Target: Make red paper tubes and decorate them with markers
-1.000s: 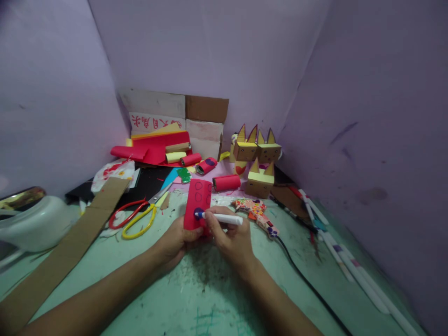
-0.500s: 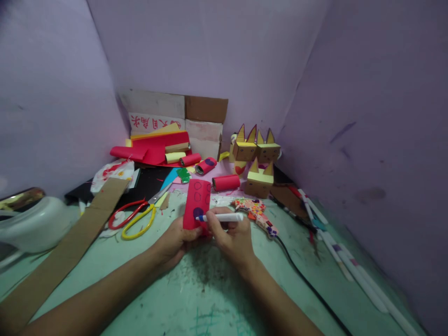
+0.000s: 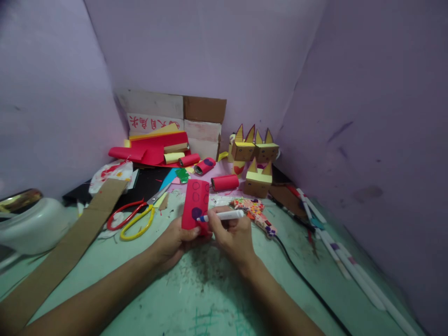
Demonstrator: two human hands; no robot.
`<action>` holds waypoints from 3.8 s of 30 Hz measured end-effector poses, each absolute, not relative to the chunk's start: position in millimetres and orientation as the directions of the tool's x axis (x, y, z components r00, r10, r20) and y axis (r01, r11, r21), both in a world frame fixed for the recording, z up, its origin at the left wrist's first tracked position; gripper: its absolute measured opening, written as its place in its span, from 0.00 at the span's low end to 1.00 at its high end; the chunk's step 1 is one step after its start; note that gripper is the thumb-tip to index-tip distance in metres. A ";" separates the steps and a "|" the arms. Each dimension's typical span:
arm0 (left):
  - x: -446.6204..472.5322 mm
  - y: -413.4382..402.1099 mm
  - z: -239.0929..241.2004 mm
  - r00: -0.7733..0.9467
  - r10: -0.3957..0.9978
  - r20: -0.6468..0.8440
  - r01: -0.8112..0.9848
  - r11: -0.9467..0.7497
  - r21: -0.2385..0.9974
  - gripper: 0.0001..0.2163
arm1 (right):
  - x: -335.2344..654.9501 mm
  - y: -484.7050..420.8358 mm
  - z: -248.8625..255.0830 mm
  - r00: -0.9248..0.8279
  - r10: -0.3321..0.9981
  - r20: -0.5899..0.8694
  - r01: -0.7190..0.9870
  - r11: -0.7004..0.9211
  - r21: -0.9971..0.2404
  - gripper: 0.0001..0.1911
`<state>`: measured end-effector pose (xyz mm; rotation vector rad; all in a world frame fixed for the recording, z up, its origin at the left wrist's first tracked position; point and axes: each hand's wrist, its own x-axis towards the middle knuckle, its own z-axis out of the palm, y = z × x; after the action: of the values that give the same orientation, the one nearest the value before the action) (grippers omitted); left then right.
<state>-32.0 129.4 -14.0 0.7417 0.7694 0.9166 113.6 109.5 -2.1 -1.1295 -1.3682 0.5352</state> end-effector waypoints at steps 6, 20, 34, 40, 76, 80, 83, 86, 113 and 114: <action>-31.5 129.6 -13.1 0.382 0.884 -0.271 -0.386 0.419 0.822 0.20 | 116.1 108.6 -1.5 0.209 0.855 0.475 0.305 0.405 -0.862 0.12; -31.3 128.9 -10.6 0.384 0.884 -0.268 -0.389 0.418 0.821 0.20 | 115.8 108.6 3.8 0.228 0.850 0.476 0.316 0.398 -0.861 0.14; -31.2 128.7 -11.4 0.382 0.886 -0.261 -0.391 0.411 0.824 0.23 | 118.7 111.7 -2.7 0.329 0.835 0.442 0.265 0.367 -0.892 0.13; -31.6 128.5 -12.4 0.396 0.882 -0.254 -0.395 0.414 0.820 0.23 | 117.0 112.3 -4.0 0.336 0.834 0.437 0.237 0.374 -0.896 0.13; -26.3 118.1 -13.3 0.380 0.924 -0.042 -0.204 0.128 0.971 0.37 | 108.7 128.9 -6.9 -0.005 0.999 -0.052 -0.755 -0.038 -0.654 0.17; -24.6 117.1 -9.1 0.353 0.934 -0.050 -0.072 0.081 0.994 0.34 | 102.2 130.5 -8.9 0.126 0.984 -0.123 -0.774 0.020 -0.633 0.22; -23.7 118.6 -12.4 0.371 0.923 -0.096 -0.183 0.174 0.968 0.33 | 104.0 134.2 -7.4 0.219 0.966 -0.134 -0.759 0.082 -0.645 0.23; -23.6 121.0 -16.4 0.413 0.894 -0.173 -0.292 0.310 0.905 0.30 | 115.7 132.3 -0.4 0.383 0.922 -0.059 -0.657 0.227 -0.718 0.20; -22.6 120.4 -13.4 0.423 0.880 -0.215 -0.318 0.367 0.874 0.26 | 117.4 85.2 -28.0 0.298 0.694 0.655 0.373 0.547 -0.749 0.06; -22.5 120.5 -14.0 0.424 0.880 -0.212 -0.314 0.363 0.877 0.26 | 117.3 85.8 -28.1 0.299 0.694 0.655 0.369 0.550 -0.750 0.05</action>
<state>-22.5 120.5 -14.0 0.8697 0.7804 0.8782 117.3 85.8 -28.1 -1.0361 -1.3095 0.2772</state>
